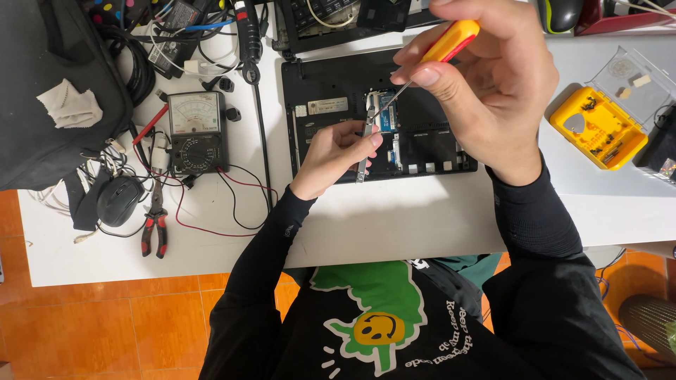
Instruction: The person installs a hard drive into a mounting bracket and prepares it for laptop installation.
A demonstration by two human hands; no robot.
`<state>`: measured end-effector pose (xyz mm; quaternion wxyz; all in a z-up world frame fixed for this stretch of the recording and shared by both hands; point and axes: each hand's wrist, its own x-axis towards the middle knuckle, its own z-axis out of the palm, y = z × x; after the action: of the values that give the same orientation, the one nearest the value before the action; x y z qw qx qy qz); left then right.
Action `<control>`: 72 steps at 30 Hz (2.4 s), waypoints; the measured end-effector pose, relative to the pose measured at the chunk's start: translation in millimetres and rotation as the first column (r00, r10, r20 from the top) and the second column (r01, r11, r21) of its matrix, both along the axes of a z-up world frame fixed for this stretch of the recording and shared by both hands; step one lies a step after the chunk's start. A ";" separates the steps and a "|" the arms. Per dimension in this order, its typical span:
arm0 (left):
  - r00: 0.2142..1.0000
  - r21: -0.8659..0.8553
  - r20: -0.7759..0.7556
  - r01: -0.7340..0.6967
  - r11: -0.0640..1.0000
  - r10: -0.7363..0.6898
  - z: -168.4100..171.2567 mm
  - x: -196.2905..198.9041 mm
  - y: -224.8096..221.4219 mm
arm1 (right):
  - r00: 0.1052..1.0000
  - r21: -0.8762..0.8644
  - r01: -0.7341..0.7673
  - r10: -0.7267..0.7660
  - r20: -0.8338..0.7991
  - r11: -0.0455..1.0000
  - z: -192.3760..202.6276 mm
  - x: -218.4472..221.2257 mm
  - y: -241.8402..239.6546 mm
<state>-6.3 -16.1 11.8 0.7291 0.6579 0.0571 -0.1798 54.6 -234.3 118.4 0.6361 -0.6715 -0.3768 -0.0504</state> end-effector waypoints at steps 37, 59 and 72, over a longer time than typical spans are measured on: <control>1.000 -0.016 0.026 0.001 1.000 -0.001 0.1 -0.6 -2.0 | 0.918 -0.105 0.145 -0.095 0.386 0.984 33.5 -0.1 12.8; 0.981 0.077 0.175 0.071 0.994 -0.084 2.9 -1.5 2.2 | 0.900 -0.136 0.074 -0.007 0.435 0.988 50.6 -4.7 8.4; 0.991 0.099 0.113 0.056 0.994 -0.067 0.8 0.5 0.4 | 0.899 -0.159 0.080 -0.002 0.437 0.984 49.7 -6.2 13.7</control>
<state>-5.8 -15.7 12.6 0.6931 0.7027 0.0026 -0.1607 48.4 -220.6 168.1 0.4739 -0.7037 -0.4980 -0.1794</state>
